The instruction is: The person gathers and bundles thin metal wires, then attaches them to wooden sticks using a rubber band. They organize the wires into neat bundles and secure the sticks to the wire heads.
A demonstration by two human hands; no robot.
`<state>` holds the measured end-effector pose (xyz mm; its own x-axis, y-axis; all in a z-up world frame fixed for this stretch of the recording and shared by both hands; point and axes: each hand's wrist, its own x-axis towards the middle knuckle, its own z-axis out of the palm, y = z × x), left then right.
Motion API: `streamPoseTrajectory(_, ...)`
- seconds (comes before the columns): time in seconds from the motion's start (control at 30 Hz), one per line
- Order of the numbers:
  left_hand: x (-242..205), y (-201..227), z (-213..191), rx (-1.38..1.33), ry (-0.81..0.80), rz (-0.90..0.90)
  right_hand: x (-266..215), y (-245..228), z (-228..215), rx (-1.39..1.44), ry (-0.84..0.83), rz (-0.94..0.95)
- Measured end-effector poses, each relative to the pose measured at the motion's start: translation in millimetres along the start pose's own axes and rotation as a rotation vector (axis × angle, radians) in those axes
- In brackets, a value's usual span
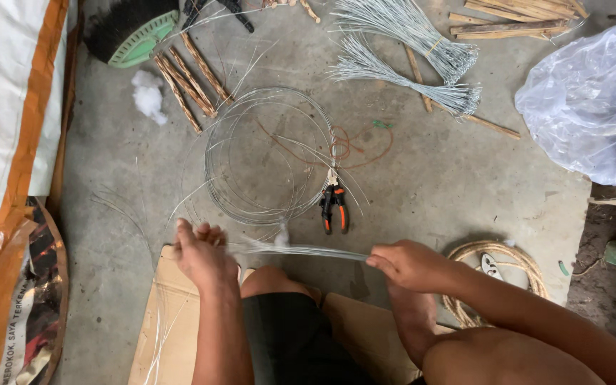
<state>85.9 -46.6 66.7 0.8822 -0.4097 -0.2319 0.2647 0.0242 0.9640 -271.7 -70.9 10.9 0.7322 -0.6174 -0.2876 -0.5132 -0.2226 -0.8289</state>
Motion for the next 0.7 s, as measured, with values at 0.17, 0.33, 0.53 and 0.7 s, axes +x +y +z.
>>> streamPoseTrajectory(0.17, -81, 15, 5, 1.267, -0.395, 1.083, 2, -19, -41, -0.244, -0.052, 0.138)
streamPoseTrajectory(0.33, -155, -17, 50, 1.131, -1.201, 1.248, 10, -48, -59, -0.189, -0.078, -0.026)
streamPoseTrajectory(0.53, -138, -25, 61, 1.06, -1.371, 0.901, -12, -54, -88, 0.189, 0.204, 0.064)
streamPoseTrajectory(0.7, -166, -26, 80, 0.922, -1.303, 0.76, -17, -51, -72, 0.413, 0.54, -0.101)
